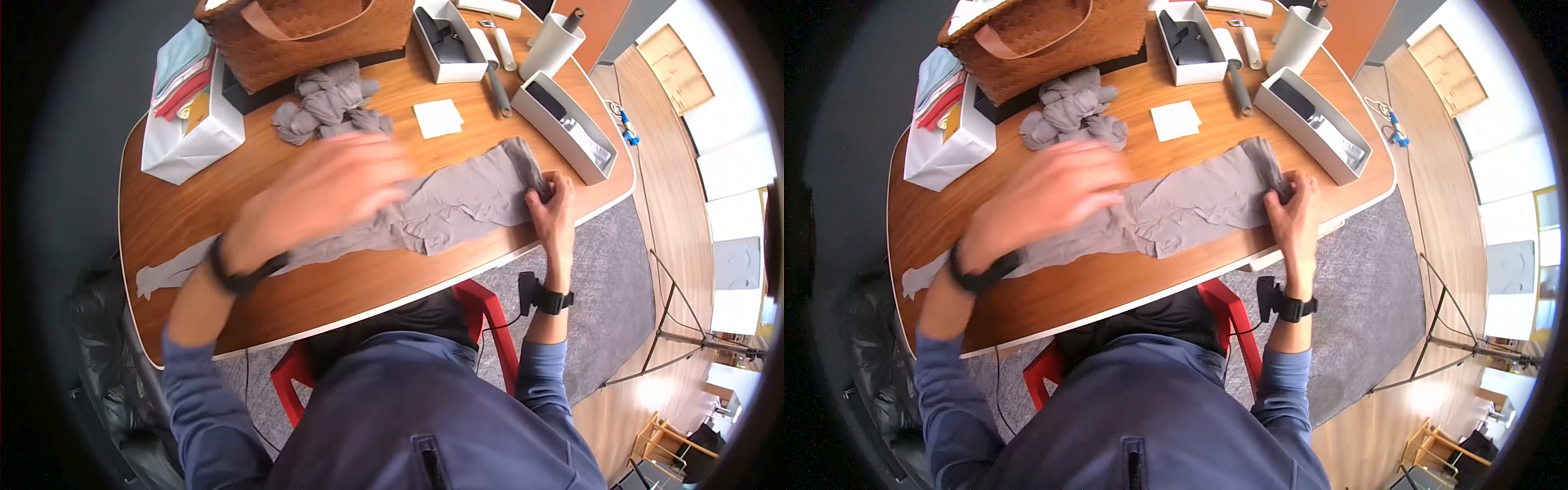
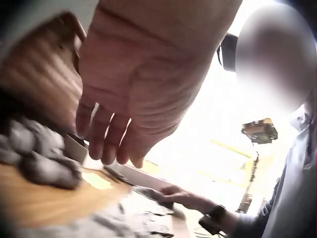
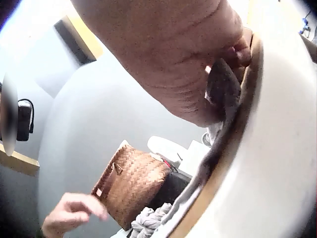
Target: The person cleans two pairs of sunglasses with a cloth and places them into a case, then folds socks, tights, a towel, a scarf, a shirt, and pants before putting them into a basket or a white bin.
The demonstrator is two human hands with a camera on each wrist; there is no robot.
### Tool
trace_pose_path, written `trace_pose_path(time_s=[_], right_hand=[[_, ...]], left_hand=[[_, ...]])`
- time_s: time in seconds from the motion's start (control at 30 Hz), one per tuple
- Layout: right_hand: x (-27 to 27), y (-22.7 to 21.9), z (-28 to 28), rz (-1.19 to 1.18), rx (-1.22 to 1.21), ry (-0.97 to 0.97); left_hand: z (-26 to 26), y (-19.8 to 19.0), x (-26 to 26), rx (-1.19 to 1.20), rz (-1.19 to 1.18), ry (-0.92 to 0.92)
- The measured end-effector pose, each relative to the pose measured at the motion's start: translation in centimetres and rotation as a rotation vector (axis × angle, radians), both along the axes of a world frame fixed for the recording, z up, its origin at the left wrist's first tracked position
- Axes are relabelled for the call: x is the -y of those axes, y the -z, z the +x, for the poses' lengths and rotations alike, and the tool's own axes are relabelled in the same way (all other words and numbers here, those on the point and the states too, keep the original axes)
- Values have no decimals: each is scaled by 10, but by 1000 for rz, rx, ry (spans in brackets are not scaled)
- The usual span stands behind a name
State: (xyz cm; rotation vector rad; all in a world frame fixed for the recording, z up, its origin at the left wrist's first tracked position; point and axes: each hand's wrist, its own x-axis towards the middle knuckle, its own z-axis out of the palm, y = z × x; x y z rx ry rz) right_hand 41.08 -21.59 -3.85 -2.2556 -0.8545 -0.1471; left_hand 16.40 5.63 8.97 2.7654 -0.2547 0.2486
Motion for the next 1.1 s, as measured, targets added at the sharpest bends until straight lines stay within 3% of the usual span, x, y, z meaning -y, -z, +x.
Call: trace_pose_path(time_s=[0.03, 0.13, 0.23, 0.33, 0.5, 0.6, 0.7, 0.83, 0.93, 1.1], right_hand=[[-4, -6, -8, 90, 58, -35], [-14, -21, -30, 42, 182, -33], [-12, -21, -38, -72, 309, -195], [-7, -13, -50, -134, 296, -218], [-4, -4, -51, -129, 337, -242], [-3, -6, -49, -75, 158, -238], [-13, -4, -56, 180, -125, -84], [-17, -6, -55, 122, -51, -103], [-16, -6, -53, 43, 288, -175], [-20, -11, -69, 111, 238, -275]], left_hand=[[45, 16, 13, 55, -60, 88], [169, 68, 37, 480, -185, 312], [211, 81, 38, 219, -86, 409], [214, 78, 36, -262, -199, 283], [202, 106, 23, -99, -207, 340], [191, 106, 20, -133, -203, 298], [187, 106, 18, -109, -229, 312], [181, 103, 21, 37, -208, 308], [172, 102, 15, 139, -110, 303], [148, 99, 7, 159, -130, 304]])
